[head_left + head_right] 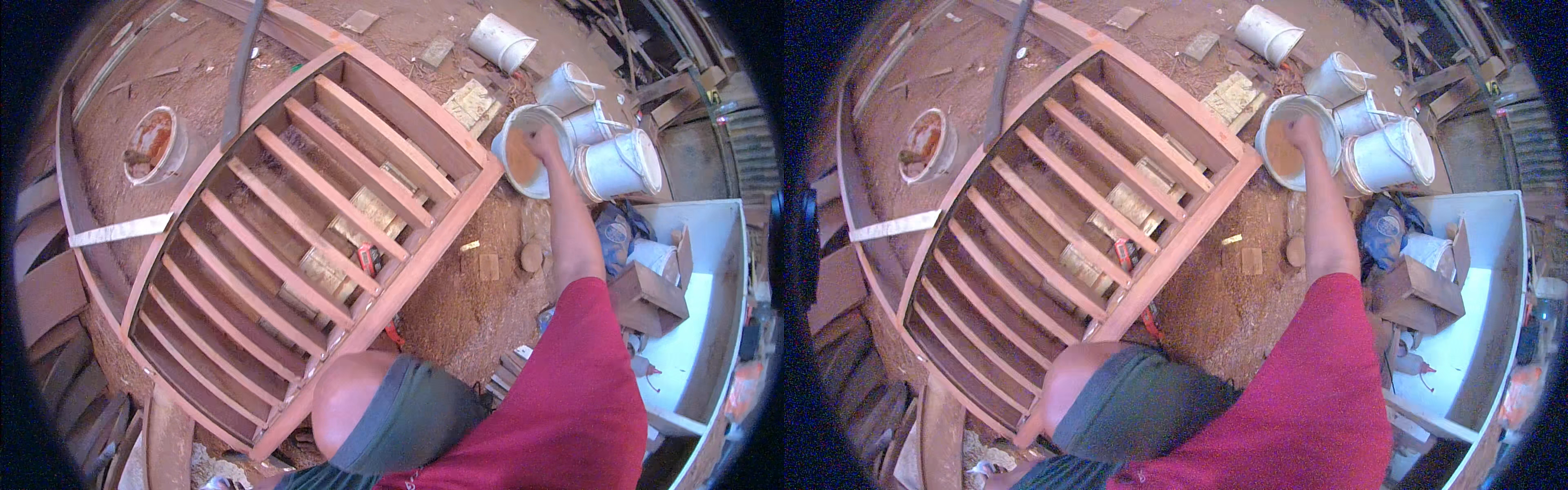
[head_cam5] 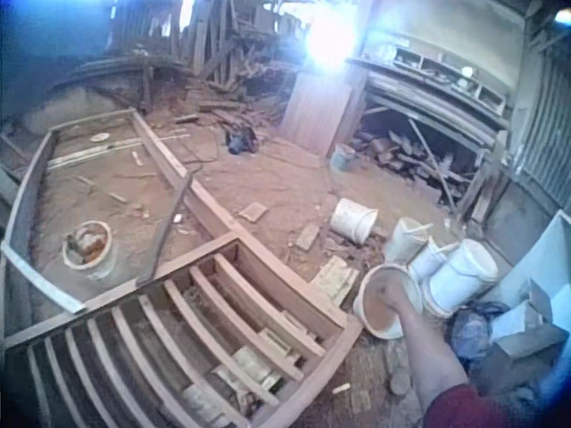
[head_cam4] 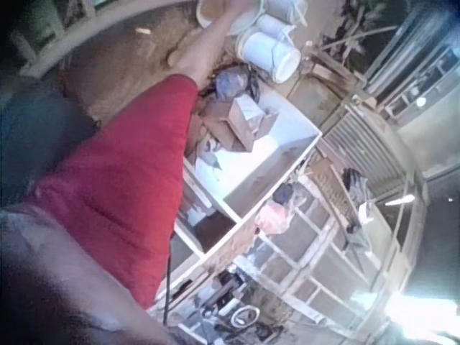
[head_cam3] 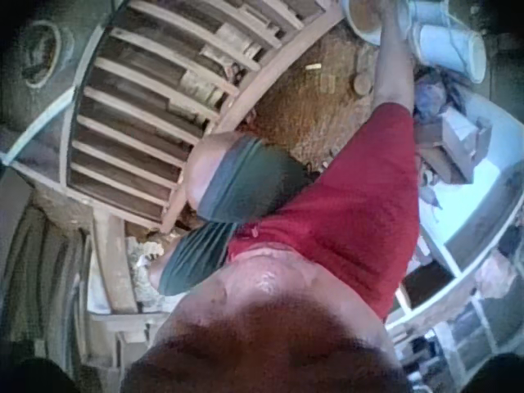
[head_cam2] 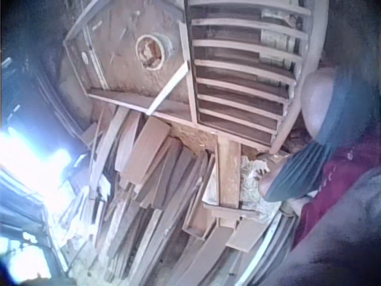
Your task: The person applies liquid from a small white bottle to the joints of a wooden frame and then uses a scraper to spread a paste from a bucket onto the wood surfaces. They move the frame to reach different sides while applying the substance by hand and with the tool.
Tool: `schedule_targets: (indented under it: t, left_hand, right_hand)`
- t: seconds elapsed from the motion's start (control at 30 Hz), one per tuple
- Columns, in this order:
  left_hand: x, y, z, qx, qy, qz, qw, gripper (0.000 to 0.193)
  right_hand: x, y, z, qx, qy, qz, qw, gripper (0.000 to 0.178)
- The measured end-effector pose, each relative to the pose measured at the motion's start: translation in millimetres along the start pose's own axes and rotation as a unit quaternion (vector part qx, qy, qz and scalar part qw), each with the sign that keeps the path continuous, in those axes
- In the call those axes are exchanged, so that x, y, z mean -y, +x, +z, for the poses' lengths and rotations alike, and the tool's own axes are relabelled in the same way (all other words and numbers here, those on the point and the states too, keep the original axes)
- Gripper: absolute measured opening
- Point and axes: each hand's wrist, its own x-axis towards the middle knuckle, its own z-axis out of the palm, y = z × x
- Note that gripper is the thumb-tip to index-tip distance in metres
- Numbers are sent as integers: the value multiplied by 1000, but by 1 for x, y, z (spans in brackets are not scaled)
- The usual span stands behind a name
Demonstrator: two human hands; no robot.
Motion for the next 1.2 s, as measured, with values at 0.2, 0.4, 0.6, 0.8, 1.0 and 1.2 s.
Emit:
schedule_targets:
  t: [0.2,0.4,0.6,0.8,1.0,1.2]
  left_hand:
    - [-28,-29,3,17,29,-64,997,41]
    - [-34,-64,-16,12,17,-136,991,45]
    - [-24,-117,-66,-14,-26,-229,973,48]
    - [-25,-167,-139,-67,-128,-292,946,51]
    - [305,22,-120,-156,-134,-46,978,59]
    - [197,17,-81,-240,-417,-68,874,27]
  right_hand:
    - [-27,-29,92,156,-74,83,981,23]
    - [-41,-24,119,57,63,86,993,40]
    - [-70,-11,135,47,39,61,996,38]
    - [-41,5,26,11,196,-33,980,33]
    - [340,-130,-175,47,307,-392,866,30]
    - [607,-422,-194,279,209,-728,590,13]
